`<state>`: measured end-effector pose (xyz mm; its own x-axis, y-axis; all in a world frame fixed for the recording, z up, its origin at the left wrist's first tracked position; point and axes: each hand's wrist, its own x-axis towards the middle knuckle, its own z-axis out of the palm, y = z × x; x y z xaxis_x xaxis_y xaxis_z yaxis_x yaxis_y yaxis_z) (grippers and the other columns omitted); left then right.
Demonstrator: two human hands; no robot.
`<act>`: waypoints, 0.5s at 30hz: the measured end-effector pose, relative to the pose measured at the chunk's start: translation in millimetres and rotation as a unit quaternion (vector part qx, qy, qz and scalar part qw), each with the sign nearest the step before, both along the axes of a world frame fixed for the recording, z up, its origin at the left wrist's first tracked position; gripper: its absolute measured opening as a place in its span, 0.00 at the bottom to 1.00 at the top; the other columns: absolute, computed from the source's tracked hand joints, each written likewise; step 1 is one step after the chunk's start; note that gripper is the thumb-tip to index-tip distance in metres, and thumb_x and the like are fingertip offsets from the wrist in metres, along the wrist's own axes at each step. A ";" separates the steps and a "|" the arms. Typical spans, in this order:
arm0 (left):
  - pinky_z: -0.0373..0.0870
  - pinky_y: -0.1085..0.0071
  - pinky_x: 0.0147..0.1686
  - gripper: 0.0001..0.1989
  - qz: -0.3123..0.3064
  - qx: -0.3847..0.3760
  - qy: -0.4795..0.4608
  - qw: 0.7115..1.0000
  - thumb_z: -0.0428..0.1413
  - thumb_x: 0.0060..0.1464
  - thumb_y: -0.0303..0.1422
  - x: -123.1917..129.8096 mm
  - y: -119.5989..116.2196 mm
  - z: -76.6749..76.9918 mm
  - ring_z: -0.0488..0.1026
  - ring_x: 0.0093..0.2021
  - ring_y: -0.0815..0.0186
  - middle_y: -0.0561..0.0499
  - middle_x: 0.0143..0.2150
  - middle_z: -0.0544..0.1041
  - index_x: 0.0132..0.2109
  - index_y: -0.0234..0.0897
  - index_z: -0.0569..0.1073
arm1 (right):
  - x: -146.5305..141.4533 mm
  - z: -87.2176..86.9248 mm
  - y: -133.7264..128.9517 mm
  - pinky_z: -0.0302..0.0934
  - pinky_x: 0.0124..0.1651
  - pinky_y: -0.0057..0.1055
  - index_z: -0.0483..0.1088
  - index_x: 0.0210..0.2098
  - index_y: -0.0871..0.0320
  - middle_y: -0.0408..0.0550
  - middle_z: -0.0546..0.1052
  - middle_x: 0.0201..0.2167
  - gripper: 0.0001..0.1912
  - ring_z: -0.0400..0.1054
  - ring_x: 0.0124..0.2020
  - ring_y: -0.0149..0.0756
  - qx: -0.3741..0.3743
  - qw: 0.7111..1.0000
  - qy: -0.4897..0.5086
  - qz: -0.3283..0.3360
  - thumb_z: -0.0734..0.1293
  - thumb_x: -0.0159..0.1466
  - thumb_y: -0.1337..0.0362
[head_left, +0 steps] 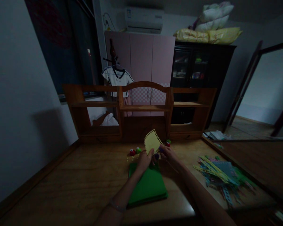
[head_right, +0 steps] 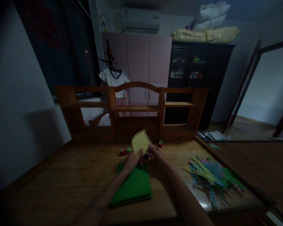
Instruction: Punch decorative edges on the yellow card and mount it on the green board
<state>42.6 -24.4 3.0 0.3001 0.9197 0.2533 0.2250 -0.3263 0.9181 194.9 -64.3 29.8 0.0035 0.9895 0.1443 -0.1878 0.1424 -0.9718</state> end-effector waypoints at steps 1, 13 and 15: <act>0.68 0.71 0.22 0.24 0.005 -0.001 0.001 1.000 0.47 0.57 0.47 -0.2 -1.6 2.6 0.73 0.20 0.63 0.45 0.21 0.77 0.30 0.32 0.77 | 0.4 1.4 -0.8 0.41 0.18 0.27 0.67 0.26 0.58 0.39 0.60 0.14 0.23 0.47 0.15 0.24 -0.001 1.000 -0.002 -0.001 0.65 0.57 0.43; 0.70 0.70 0.28 0.20 0.026 0.003 0.015 1.000 0.50 0.56 0.43 -0.6 -16.7 22.3 0.76 0.25 0.61 0.47 0.20 0.76 0.26 0.34 0.76 | 4.6 -1.5 -0.1 0.39 0.19 0.26 0.63 0.23 0.59 0.37 0.58 0.15 0.24 0.45 0.16 0.23 -0.004 1.000 -0.027 -0.010 0.65 0.56 0.43; 0.70 0.70 0.29 0.20 0.035 0.003 0.009 0.999 0.50 0.55 0.44 -0.8 -16.8 22.0 0.76 0.26 0.60 0.47 0.19 0.76 0.25 0.35 0.76 | 4.8 -1.9 -0.2 0.40 0.19 0.25 0.62 0.23 0.59 0.36 0.57 0.15 0.24 0.46 0.15 0.23 -0.004 0.999 -0.033 -0.007 0.65 0.56 0.43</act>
